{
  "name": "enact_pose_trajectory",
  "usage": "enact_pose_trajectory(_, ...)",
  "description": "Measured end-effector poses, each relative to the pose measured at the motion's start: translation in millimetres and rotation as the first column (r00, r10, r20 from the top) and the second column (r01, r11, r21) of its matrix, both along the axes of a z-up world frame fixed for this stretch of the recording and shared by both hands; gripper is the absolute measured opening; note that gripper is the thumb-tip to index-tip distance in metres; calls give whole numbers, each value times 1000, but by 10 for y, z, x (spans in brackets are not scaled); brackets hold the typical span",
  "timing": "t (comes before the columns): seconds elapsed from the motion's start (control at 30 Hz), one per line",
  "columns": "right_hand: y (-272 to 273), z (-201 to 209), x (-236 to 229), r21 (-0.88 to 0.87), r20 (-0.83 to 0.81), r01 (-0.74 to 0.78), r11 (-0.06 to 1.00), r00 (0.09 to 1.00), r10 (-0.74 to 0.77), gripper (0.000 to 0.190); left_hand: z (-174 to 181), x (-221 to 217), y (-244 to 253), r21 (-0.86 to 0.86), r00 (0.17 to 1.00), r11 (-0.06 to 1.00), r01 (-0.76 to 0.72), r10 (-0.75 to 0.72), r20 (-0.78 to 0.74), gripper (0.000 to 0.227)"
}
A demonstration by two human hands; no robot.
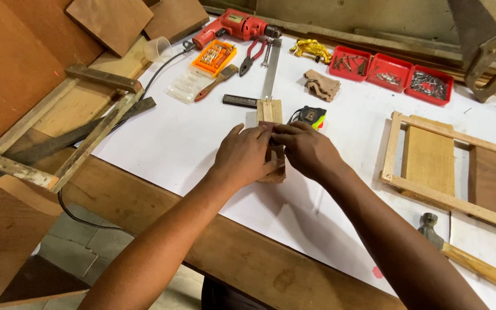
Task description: Assembling a wooden frame by sanding pieces, measuring dimensions, and nailing the structure together.
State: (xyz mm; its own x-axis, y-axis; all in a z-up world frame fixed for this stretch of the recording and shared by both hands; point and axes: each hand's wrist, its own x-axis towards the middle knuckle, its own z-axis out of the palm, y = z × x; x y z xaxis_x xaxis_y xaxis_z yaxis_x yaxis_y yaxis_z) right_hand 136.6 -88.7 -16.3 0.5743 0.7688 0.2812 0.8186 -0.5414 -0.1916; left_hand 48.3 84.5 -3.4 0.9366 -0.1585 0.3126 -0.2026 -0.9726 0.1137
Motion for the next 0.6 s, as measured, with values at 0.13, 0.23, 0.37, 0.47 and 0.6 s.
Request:
enact_pose_trajectory(0.13, 58, 7, 175, 3, -30, -37, 999, 999, 37, 44, 69, 69, 48, -64, 998, 998, -3, -2, -68, 83)
enact_pose_trajectory(0.23, 119, -117, 367, 41, -41, -40, 998, 998, 42, 32, -31, 207, 155, -73, 989, 996, -43, 32, -147, 67)
enact_pose_trajectory(0.37, 172, -183, 534, 121, 56, -83, 989, 995, 77, 25, -54, 375, 243, 43, 990, 999, -21, 27, -136, 69)
enact_pose_trajectory(0.47, 214, -14, 498, 54, 31, -30, 998, 999, 28, 27, 5, 451, 245, 66, 980, 997, -40, 52, -193, 78)
enact_pose_trajectory(0.6, 205, -89, 520, 24, 78, -22, 999, 997, 20, 26, 52, 422, 199, 119, 962, 991, -61, 91, -258, 91)
